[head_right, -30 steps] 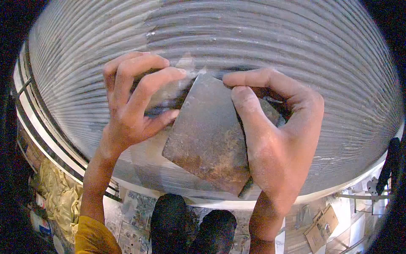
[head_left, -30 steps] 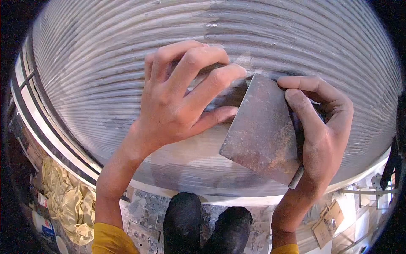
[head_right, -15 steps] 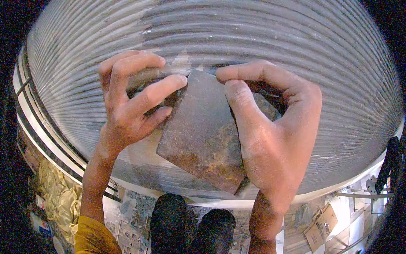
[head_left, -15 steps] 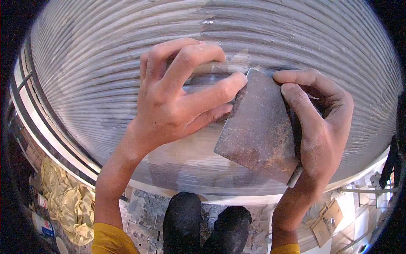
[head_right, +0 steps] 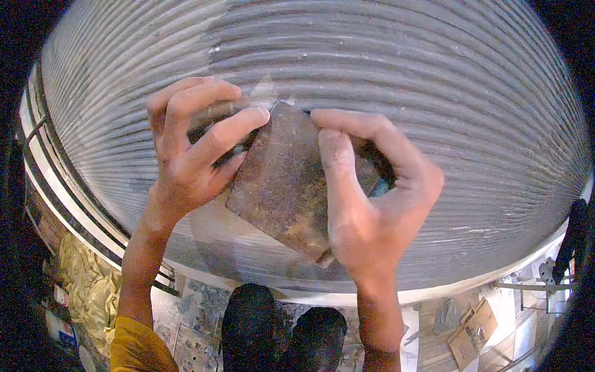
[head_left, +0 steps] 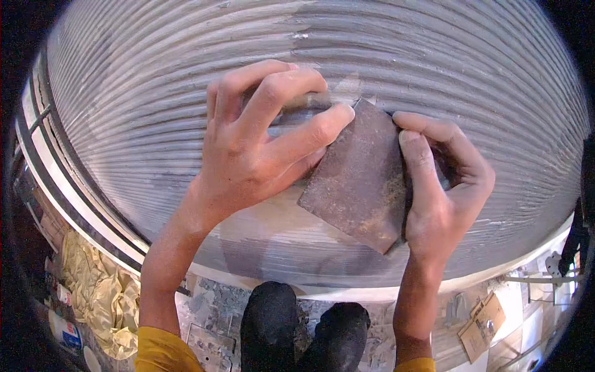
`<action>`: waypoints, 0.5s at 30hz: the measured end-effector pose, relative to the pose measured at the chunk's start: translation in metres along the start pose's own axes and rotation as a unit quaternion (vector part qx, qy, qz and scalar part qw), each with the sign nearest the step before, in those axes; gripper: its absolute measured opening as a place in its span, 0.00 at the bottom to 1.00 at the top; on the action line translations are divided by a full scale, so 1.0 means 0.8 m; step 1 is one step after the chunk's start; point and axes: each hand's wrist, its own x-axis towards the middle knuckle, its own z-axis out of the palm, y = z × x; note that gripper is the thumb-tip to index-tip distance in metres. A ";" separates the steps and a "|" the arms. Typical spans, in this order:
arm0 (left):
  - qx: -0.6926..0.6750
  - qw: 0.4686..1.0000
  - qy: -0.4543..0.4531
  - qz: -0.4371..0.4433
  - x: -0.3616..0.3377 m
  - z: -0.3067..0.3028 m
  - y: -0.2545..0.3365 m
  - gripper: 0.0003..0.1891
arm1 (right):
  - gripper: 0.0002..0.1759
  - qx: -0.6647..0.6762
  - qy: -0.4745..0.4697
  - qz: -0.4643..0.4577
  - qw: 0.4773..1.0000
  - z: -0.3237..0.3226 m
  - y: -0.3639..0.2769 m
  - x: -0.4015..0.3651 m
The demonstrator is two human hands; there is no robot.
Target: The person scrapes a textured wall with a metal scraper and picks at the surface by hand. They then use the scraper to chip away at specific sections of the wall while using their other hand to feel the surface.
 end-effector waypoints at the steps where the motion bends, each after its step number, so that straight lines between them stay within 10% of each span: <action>1: 0.001 1.000 0.000 0.001 -0.001 0.001 -0.001 0.30 | 0.08 0.001 0.001 -0.001 1.000 0.002 0.002 -0.002; 15: 0.008 1.000 0.004 -0.007 0.000 0.003 -0.001 0.26 | 0.08 -0.012 -0.013 0.025 1.000 -0.001 -0.007 0.003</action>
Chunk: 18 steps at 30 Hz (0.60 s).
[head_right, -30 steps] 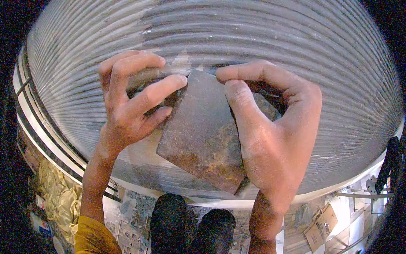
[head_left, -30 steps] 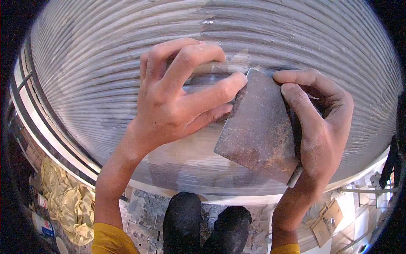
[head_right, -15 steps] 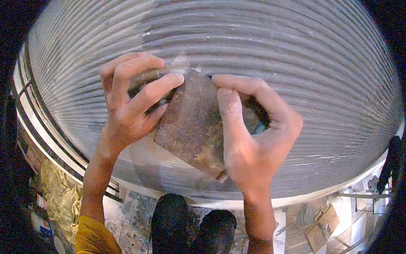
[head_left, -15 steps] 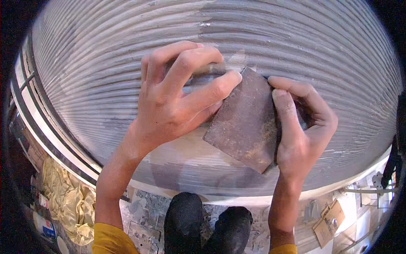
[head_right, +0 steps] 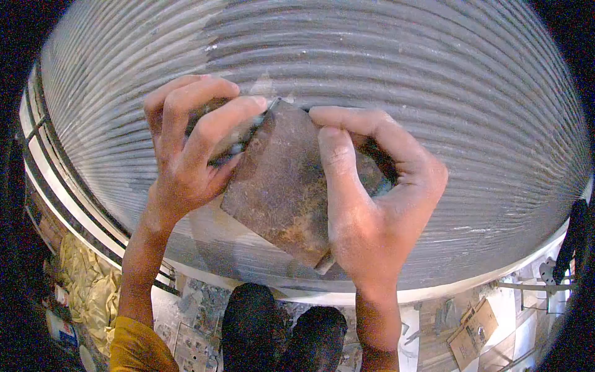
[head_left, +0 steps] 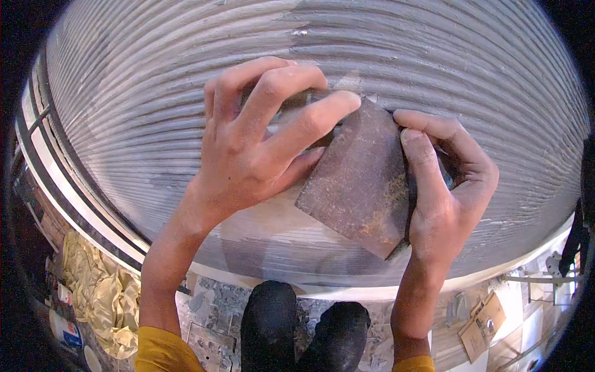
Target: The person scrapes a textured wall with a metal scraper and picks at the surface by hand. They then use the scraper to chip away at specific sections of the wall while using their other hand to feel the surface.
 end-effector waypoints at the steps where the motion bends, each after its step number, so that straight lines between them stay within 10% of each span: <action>1: 0.000 1.000 -0.001 0.000 0.001 0.000 0.002 0.26 | 0.08 0.000 0.000 0.001 1.000 0.000 0.002 0.000; 18: -0.024 0.997 -0.053 -0.052 0.024 -0.018 0.018 0.24 | 0.07 0.053 0.098 -0.038 0.993 0.020 0.016 -0.015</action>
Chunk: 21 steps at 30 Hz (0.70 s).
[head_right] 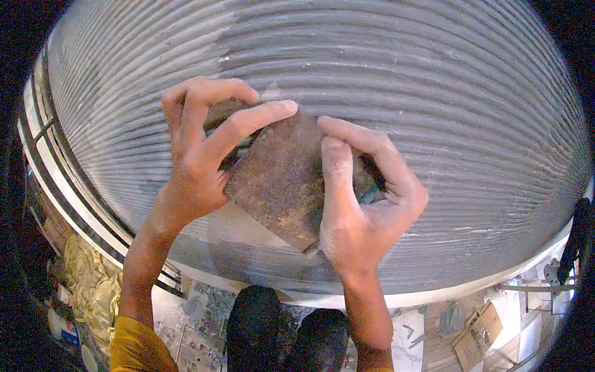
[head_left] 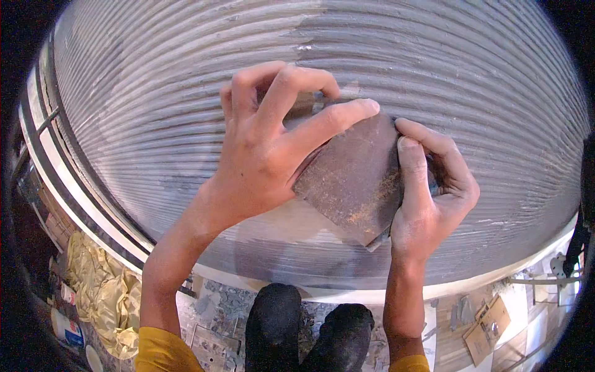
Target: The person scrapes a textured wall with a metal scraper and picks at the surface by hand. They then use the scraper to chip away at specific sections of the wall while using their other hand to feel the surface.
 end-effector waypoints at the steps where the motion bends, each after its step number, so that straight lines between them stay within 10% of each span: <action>1: 0.001 1.000 0.001 0.001 0.002 -0.001 0.001 0.24 | 0.07 0.001 0.000 -0.001 1.000 -0.001 -0.001 0.001; 21: 0.012 0.981 -0.030 0.194 0.082 -0.018 -0.026 0.11 | 0.07 0.067 0.046 0.145 0.986 -0.062 0.009 -0.036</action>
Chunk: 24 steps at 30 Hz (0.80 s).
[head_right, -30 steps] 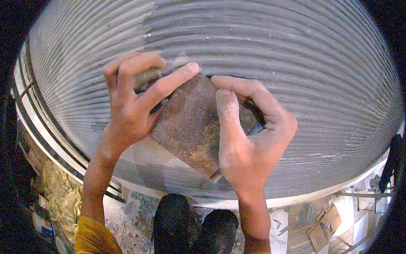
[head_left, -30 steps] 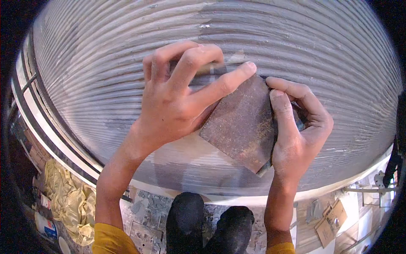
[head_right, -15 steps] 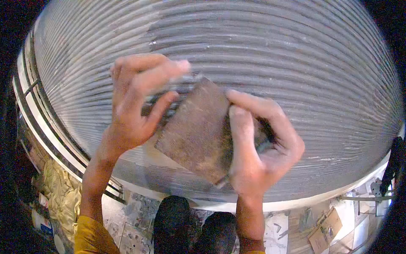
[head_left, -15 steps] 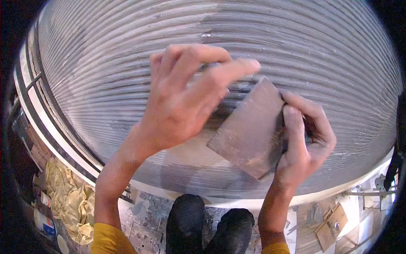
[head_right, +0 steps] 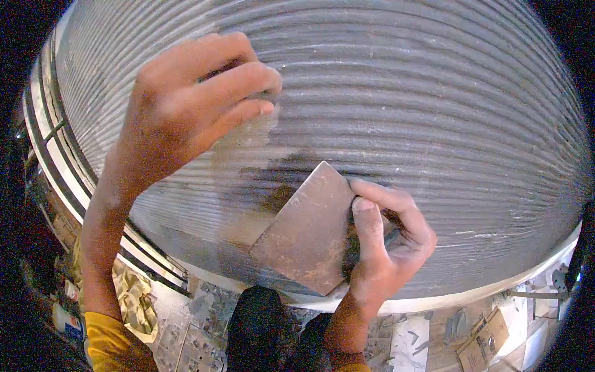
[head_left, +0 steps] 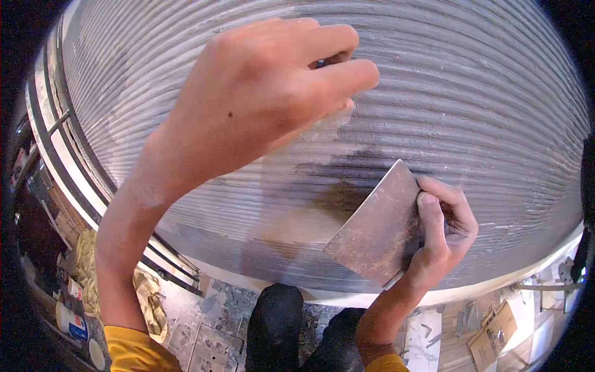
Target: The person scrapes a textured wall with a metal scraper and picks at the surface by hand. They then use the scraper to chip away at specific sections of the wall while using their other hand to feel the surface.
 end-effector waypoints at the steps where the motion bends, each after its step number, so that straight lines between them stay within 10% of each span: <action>1: 0.001 1.000 -0.002 0.001 0.000 -0.001 0.001 0.11 | 0.07 0.008 0.003 0.001 1.000 -0.001 -0.001 0.000; 9: 0.067 0.990 0.073 0.096 -0.017 0.016 -0.002 0.10 | 0.07 -0.072 -0.043 -0.100 0.991 0.032 -0.025 0.027; 24: 0.016 0.994 0.104 0.012 -0.047 0.031 0.000 0.18 | 0.07 -0.098 -0.100 -0.108 0.984 0.057 -0.027 0.041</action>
